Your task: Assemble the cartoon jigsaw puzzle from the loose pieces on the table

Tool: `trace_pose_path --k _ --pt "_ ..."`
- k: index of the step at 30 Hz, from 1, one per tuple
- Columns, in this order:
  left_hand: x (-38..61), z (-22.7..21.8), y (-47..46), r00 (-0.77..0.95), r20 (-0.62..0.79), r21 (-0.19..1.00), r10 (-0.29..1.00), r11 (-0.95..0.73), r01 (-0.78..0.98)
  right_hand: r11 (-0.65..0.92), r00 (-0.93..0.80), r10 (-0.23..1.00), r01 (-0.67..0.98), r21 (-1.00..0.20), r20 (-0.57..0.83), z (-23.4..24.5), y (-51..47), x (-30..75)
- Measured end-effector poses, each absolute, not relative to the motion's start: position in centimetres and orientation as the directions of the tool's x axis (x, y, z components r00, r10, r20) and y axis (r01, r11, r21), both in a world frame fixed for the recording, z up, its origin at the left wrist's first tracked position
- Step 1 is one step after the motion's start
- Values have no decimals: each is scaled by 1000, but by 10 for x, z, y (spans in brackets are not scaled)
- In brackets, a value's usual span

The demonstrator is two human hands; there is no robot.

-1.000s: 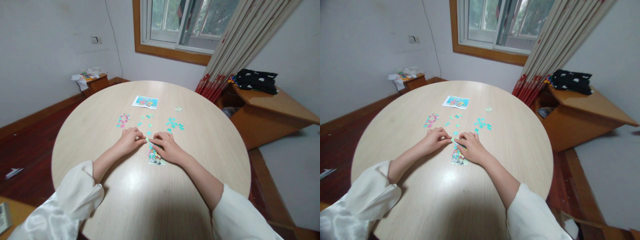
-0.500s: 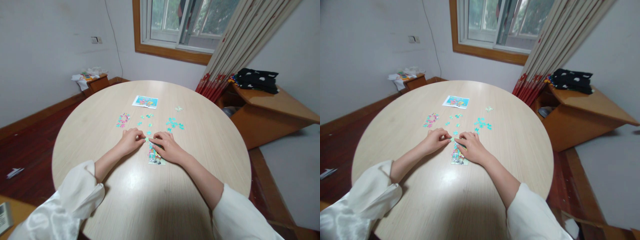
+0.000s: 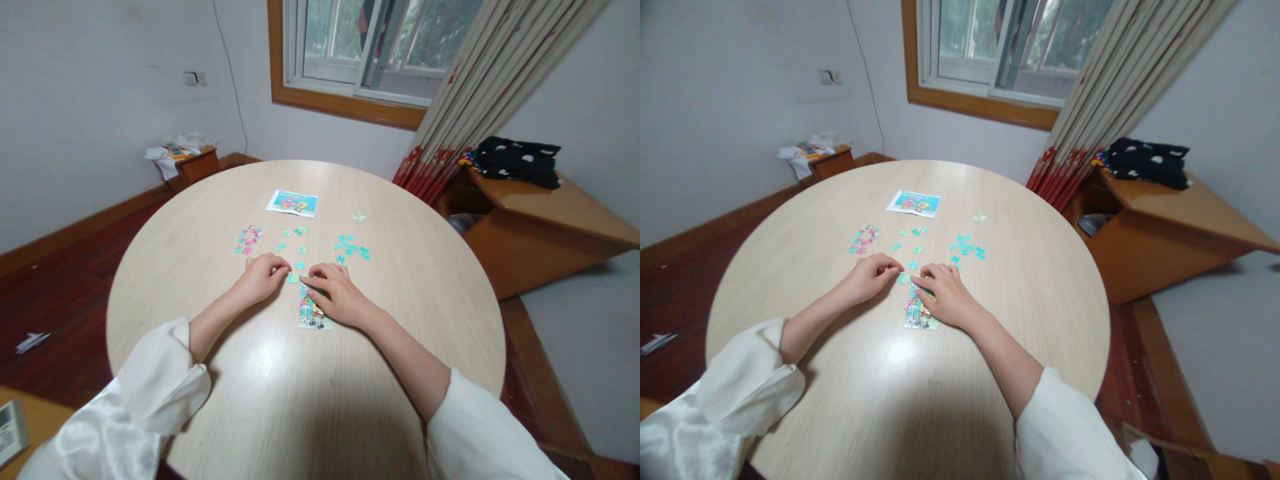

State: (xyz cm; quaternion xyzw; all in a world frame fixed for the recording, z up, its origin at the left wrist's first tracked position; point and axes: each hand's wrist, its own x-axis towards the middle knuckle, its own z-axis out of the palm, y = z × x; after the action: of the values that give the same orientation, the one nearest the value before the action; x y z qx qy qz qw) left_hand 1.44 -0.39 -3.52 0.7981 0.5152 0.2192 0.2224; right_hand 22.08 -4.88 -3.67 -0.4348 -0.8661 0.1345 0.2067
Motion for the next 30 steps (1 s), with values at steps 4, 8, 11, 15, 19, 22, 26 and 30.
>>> trace_pose_path --k 4,8,11,15,19,22,26,30 --pt "10 -32 3 281 180 621 943 -330 711 591 -537 805 698 -404 251 -38 -48 222" --pt "9 -30 0 351 155 603 924 -369 707 589 -537 807 703 -399 244 -38 -48 221" --pt "9 -32 -4 416 109 568 903 -400 720 590 -538 806 703 -397 247 -36 -48 220" --pt "10 -33 -6 452 52 555 891 -402 728 590 -538 806 701 -401 246 -35 -49 220" --pt "10 -34 -5 471 46 575 881 -409 709 587 -537 808 698 -410 244 -35 -49 220" --pt "10 -36 -4 474 52 588 879 -411 697 587 -536 808 698 -411 244 -36 -48 219" --pt "10 -38 -4 482 74 580 873 -431 692 583 -537 811 711 -392 231 -37 -47 219" --pt "11 -37 -6 496 73 557 865 -448 700 578 -532 815 724 -376 229 -38 -47 218"
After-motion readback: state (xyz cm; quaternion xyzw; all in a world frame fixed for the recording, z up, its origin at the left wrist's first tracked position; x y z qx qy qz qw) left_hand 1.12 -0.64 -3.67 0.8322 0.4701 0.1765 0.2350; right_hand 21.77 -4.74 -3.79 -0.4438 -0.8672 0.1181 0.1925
